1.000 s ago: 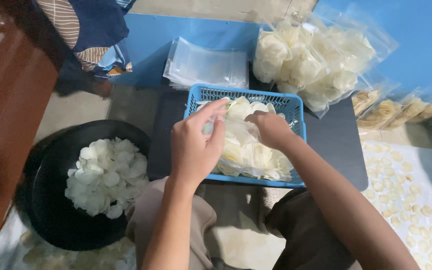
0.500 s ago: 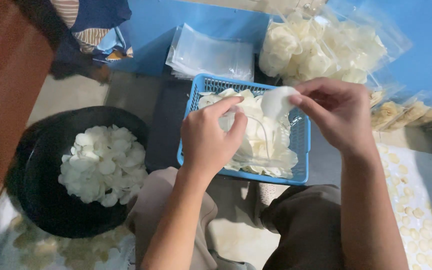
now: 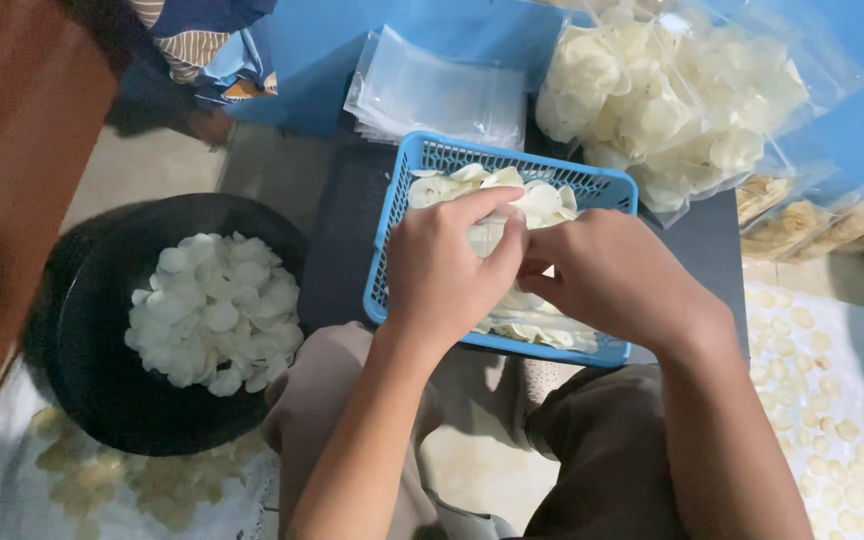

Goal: Packaging thin white food items into clear plastic bags from a basket

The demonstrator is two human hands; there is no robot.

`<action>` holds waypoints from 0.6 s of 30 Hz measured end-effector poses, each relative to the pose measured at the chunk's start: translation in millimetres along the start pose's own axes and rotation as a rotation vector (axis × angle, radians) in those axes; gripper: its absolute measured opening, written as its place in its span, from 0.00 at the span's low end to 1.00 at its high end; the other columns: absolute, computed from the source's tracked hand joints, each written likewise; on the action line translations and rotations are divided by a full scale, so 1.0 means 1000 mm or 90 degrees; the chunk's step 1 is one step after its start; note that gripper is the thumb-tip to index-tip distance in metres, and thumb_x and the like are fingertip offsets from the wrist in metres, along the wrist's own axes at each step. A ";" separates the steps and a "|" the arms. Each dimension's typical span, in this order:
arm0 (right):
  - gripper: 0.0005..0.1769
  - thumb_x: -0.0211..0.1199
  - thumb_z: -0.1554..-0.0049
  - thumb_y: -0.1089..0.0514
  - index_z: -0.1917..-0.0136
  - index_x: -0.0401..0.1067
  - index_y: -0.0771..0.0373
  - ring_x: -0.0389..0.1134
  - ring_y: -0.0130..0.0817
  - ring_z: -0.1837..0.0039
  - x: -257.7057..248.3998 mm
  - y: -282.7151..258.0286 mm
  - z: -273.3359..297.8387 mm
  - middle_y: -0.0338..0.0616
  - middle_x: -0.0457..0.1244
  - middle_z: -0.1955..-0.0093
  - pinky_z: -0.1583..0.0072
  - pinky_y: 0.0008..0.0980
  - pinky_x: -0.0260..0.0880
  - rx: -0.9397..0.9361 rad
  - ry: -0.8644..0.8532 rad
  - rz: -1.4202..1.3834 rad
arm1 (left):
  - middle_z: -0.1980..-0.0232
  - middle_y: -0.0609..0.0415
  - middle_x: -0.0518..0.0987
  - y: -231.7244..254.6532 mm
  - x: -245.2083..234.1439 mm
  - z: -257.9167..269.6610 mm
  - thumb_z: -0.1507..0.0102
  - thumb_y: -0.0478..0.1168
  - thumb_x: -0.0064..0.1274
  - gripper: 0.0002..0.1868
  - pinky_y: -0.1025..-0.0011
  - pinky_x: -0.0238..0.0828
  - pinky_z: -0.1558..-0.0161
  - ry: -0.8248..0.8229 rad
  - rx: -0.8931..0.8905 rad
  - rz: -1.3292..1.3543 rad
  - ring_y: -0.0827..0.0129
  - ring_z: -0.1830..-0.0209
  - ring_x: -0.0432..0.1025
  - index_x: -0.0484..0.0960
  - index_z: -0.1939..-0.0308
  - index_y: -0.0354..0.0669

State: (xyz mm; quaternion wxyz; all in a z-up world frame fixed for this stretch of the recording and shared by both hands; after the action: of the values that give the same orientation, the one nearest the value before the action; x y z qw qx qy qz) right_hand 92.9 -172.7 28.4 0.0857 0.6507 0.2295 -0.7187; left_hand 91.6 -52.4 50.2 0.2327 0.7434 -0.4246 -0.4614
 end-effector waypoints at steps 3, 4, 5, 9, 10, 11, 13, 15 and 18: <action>0.05 0.64 0.47 0.58 0.58 0.79 0.57 0.75 0.52 0.59 0.030 0.015 -0.002 0.43 0.74 0.64 0.58 0.44 0.73 0.055 -0.161 -0.040 | 0.67 0.54 0.87 -0.013 0.010 0.004 0.40 0.47 0.53 0.13 0.52 0.80 0.58 -0.036 -0.037 0.008 0.51 0.61 0.83 0.89 0.56 0.54; 0.05 0.64 0.47 0.58 0.58 0.79 0.57 0.75 0.52 0.59 0.033 0.017 -0.005 0.43 0.74 0.64 0.58 0.44 0.73 0.052 -0.162 -0.039 | 0.67 0.54 0.87 -0.013 0.009 0.004 0.40 0.47 0.53 0.13 0.52 0.80 0.58 -0.034 -0.039 0.007 0.51 0.61 0.83 0.89 0.56 0.54; 0.05 0.63 0.46 0.58 0.59 0.79 0.59 0.75 0.51 0.60 0.038 0.018 -0.006 0.45 0.73 0.65 0.58 0.43 0.73 0.041 -0.178 -0.042 | 0.67 0.53 0.87 -0.013 0.010 0.004 0.40 0.47 0.53 0.14 0.53 0.80 0.58 -0.040 -0.038 0.011 0.51 0.61 0.83 0.89 0.56 0.53; 0.07 0.60 0.46 0.61 0.61 0.75 0.67 0.73 0.56 0.62 0.040 0.015 -0.009 0.53 0.70 0.69 0.61 0.45 0.70 0.020 -0.178 -0.066 | 0.67 0.52 0.87 -0.011 0.013 0.003 0.40 0.49 0.53 0.15 0.53 0.80 0.58 -0.056 -0.038 0.037 0.50 0.61 0.83 0.89 0.56 0.50; 0.07 0.60 0.46 0.61 0.61 0.75 0.67 0.73 0.56 0.62 0.032 0.011 -0.007 0.53 0.70 0.69 0.61 0.45 0.70 0.020 -0.177 -0.064 | 0.67 0.52 0.87 -0.011 0.013 0.003 0.40 0.49 0.53 0.15 0.53 0.80 0.58 -0.055 -0.037 0.037 0.50 0.61 0.83 0.89 0.56 0.50; 0.08 0.58 0.44 0.60 0.61 0.75 0.63 0.73 0.51 0.64 0.026 0.010 -0.004 0.48 0.70 0.69 0.61 0.39 0.70 0.046 -0.189 -0.087 | 0.66 0.51 0.87 -0.012 0.012 0.003 0.39 0.49 0.53 0.15 0.52 0.80 0.58 -0.049 -0.041 0.039 0.49 0.61 0.83 0.89 0.55 0.49; 0.09 0.56 0.42 0.60 0.61 0.75 0.60 0.73 0.47 0.65 0.022 0.009 0.001 0.43 0.70 0.69 0.61 0.34 0.70 0.072 -0.201 -0.108 | 0.66 0.50 0.87 -0.013 0.010 0.003 0.39 0.50 0.54 0.16 0.51 0.80 0.58 -0.041 -0.044 0.042 0.48 0.60 0.83 0.88 0.55 0.48; 0.09 0.54 0.41 0.59 0.60 0.73 0.58 0.69 0.42 0.67 0.029 0.014 0.005 0.45 0.68 0.69 0.61 0.34 0.69 0.085 -0.228 -0.079 | 0.66 0.51 0.87 -0.012 0.009 0.003 0.39 0.50 0.53 0.16 0.52 0.80 0.59 -0.046 -0.036 0.024 0.50 0.61 0.83 0.88 0.54 0.48; 0.09 0.51 0.40 0.59 0.59 0.72 0.59 0.66 0.42 0.67 0.029 0.007 0.004 0.47 0.66 0.70 0.62 0.35 0.68 0.091 -0.247 -0.091 | 0.66 0.49 0.87 -0.011 0.007 0.003 0.38 0.49 0.53 0.16 0.52 0.80 0.59 -0.041 -0.033 0.027 0.49 0.60 0.83 0.88 0.54 0.47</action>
State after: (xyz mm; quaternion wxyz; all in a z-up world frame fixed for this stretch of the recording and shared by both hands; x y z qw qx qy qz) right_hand 88.4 -175.7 -1.7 0.0308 0.4866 0.2027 -0.8492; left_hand 95.2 -52.7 37.1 0.2481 0.7125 -0.4356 -0.4910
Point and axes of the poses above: each hand's wrist, its own z-axis away from the middle knuckle, its own x-axis out of the palm, y = z × x, the point moved 10 cm from there along -z, towards the middle knuckle
